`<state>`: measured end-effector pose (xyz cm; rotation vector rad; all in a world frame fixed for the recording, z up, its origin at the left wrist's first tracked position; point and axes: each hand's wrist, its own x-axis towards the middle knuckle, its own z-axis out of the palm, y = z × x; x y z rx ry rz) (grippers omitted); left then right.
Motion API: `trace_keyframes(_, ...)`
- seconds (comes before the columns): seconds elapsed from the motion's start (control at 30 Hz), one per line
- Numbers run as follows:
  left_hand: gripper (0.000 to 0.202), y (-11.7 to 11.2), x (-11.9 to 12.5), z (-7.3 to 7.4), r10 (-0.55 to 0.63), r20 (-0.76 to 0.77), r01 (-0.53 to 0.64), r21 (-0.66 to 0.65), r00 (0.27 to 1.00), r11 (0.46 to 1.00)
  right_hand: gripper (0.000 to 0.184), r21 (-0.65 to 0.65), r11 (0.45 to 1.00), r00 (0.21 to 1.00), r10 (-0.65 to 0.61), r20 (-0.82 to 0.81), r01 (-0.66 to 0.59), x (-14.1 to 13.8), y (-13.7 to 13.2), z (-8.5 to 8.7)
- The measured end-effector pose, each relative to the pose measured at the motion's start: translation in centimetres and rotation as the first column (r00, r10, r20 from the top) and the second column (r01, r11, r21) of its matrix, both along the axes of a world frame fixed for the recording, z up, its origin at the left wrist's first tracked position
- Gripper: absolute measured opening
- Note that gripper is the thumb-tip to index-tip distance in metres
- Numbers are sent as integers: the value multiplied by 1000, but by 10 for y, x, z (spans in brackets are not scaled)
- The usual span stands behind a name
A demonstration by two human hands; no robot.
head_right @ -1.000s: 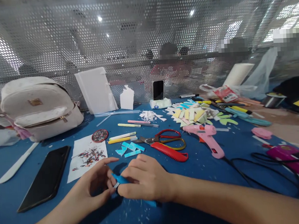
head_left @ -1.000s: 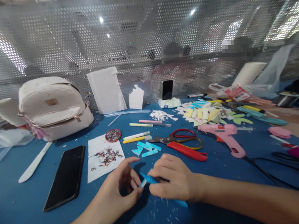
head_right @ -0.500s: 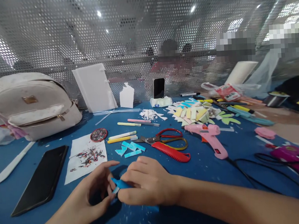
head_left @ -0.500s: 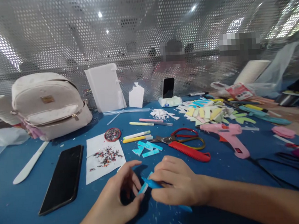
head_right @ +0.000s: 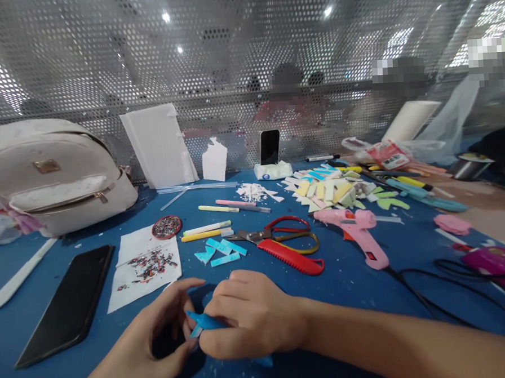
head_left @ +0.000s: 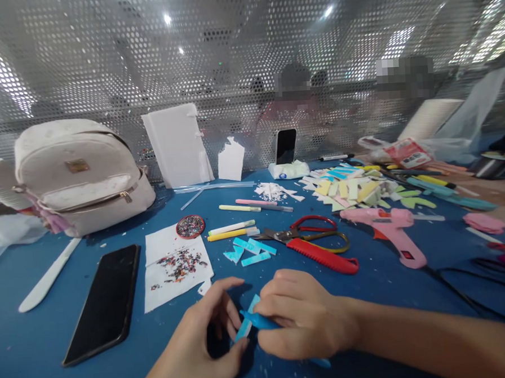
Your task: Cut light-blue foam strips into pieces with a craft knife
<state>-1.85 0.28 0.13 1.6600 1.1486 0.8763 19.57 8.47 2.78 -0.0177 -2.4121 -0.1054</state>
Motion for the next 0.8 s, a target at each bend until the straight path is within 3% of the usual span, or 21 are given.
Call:
trace_keyframes(0.13,57,1,1,3,3,2,-3,-5,1000,1000,21,-7,1000,1000,3,18,-3,2,1,1)
trace_keyframes(0.27,57,1,-1,-4,17,15,-17,7,1000,1000,21,-60,998,1000,13,20,-12,6,3,3)
trace_keyframes(0.4,58,-2,-4,-13,26,38,-30,101,999,994,20,-218,972,996,76,-53,-86,7,8,-1)
trace_keyframes(0.5,59,-4,-7,-12,24,21,-27,152,999,988,10,-376,917,979,62,-195,-133,4,13,-7)
trace_keyframes(0.6,62,-4,-10,-6,19,-40,-11,191,999,981,13,-593,797,957,-71,-281,-115,1,17,-12)
trace_keyframes(0.73,67,-5,-12,3,-40,-92,62,246,995,967,7,-851,520,940,-254,-228,-66,1,21,-13)
trace_keyframes(0.8,62,-7,-12,8,-91,-118,117,242,989,963,4,-896,439,941,-270,-203,-67,1,22,-13)
